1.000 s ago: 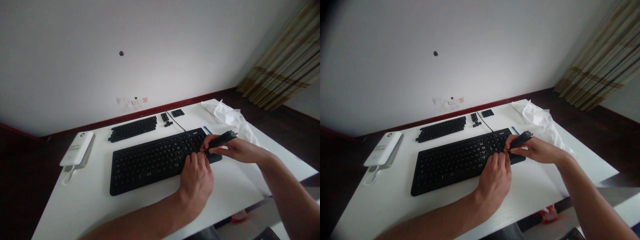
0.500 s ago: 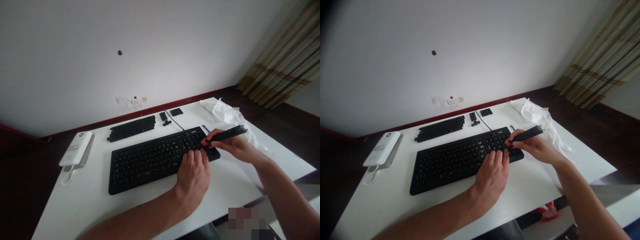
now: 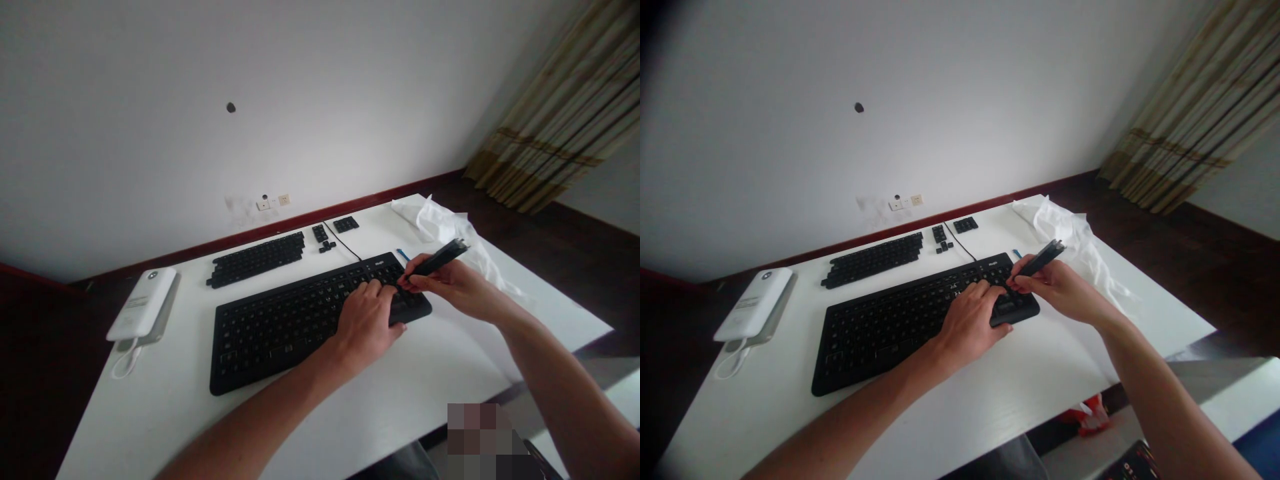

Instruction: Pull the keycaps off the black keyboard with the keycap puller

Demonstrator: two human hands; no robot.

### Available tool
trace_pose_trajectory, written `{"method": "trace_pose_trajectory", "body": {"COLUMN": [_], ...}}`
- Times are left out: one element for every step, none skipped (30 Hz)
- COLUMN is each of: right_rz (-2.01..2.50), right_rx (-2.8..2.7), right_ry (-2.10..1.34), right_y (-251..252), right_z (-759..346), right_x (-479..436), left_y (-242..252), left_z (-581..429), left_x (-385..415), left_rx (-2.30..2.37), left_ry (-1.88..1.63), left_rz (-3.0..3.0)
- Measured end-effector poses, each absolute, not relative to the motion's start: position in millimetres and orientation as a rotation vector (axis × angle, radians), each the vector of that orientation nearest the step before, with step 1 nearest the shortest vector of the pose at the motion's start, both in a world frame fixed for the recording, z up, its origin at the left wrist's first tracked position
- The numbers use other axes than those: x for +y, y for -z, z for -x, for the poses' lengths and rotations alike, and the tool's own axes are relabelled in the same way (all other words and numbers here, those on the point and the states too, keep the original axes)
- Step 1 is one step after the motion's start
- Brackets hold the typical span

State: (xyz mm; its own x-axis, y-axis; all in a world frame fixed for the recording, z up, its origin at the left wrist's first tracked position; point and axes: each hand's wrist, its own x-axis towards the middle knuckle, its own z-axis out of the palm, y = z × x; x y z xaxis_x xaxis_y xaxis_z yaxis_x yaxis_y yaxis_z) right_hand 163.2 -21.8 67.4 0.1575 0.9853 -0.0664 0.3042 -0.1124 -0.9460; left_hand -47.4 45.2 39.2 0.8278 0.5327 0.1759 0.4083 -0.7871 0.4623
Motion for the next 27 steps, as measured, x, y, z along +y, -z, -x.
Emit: {"method": "trace_pose_trajectory", "body": {"right_rz": [1.582,1.589,1.596,1.603,1.611,1.619,1.628,1.636,1.641,1.641,1.640,1.638,1.636,1.634,1.631,1.628,1.625,1.622,1.621,1.620,1.618,1.611,1.599,1.577,1.550,1.520,1.494], "right_rx": [-1.288,-1.296,-1.306,-1.316,-1.332,-1.355,-1.386,-1.425,-1.469,-1.514,-1.560,-1.603,-1.643,-1.680,-1.717,-1.756,-1.799,-1.844,-1.887,-1.924,-1.948,-1.959,-1.964,-1.963,-1.956,-1.941,-1.918], "right_ry": [-1.002,-1.012,-1.023,-1.030,-1.035,-1.035,-1.033,-1.034,-1.039,-1.048,-1.057,-1.057,-1.048,-1.028,-1.003,-0.979,-0.956,-0.939,-0.931,-0.928,-0.932,-0.943,-0.966,-1.002,-1.045,-1.092,-1.140], "right_y": [-69,-69,-70,-71,-73,-74,-76,-78,-80,-82,-84,-87,-89,-91,-93,-94,-96,-97,-98,-99,-99,-99,-98,-97,-95,-93,-91], "right_z": [-162,-162,-162,-162,-162,-162,-162,-162,-163,-163,-163,-163,-163,-163,-163,-163,-162,-162,-163,-163,-164,-166,-169,-171,-174,-178,-181], "right_x": [-22,-21,-21,-20,-19,-18,-17,-15,-14,-12,-11,-10,-10,-10,-10,-11,-12,-13,-14,-14,-14,-14,-13,-13,-13,-13,-13], "left_y": [-39,-40,-40,-41,-42,-42,-43,-44,-44,-45,-45,-45,-44,-44,-43,-43,-43,-43,-42,-42,-42,-43,-43,-43,-43,-43,-43], "left_z": [48,48,48,49,49,49,49,50,50,51,52,52,53,53,54,54,54,54,54,54,55,55,55,55,56,56,56], "left_x": [45,44,43,43,42,41,40,38,36,34,31,28,25,23,21,20,19,19,19,20,20,20,20,21,21,21,21], "left_rx": [0.699,0.693,0.688,0.683,0.679,0.680,0.682,0.682,0.679,0.676,0.673,0.673,0.678,0.686,0.695,0.699,0.700,0.697,0.691,0.686,0.680,0.676,0.674,0.672,0.674,0.676,0.677], "left_ry": [-0.425,-0.429,-0.432,-0.433,-0.431,-0.429,-0.425,-0.420,-0.414,-0.408,-0.404,-0.399,-0.392,-0.385,-0.375,-0.365,-0.355,-0.348,-0.341,-0.336,-0.333,-0.332,-0.332,-0.333,-0.335,-0.339,-0.343], "left_rz": [-2.598,-2.602,-2.612,-2.626,-2.643,-2.663,-2.686,-2.713,-2.746,-2.785,-2.827,-2.867,-2.901,-2.925,-2.938,-2.944,-2.945,-2.945,-2.945,-2.946,-2.948,-2.951,-2.954,-2.954,-2.952,-2.947,-2.941]}}
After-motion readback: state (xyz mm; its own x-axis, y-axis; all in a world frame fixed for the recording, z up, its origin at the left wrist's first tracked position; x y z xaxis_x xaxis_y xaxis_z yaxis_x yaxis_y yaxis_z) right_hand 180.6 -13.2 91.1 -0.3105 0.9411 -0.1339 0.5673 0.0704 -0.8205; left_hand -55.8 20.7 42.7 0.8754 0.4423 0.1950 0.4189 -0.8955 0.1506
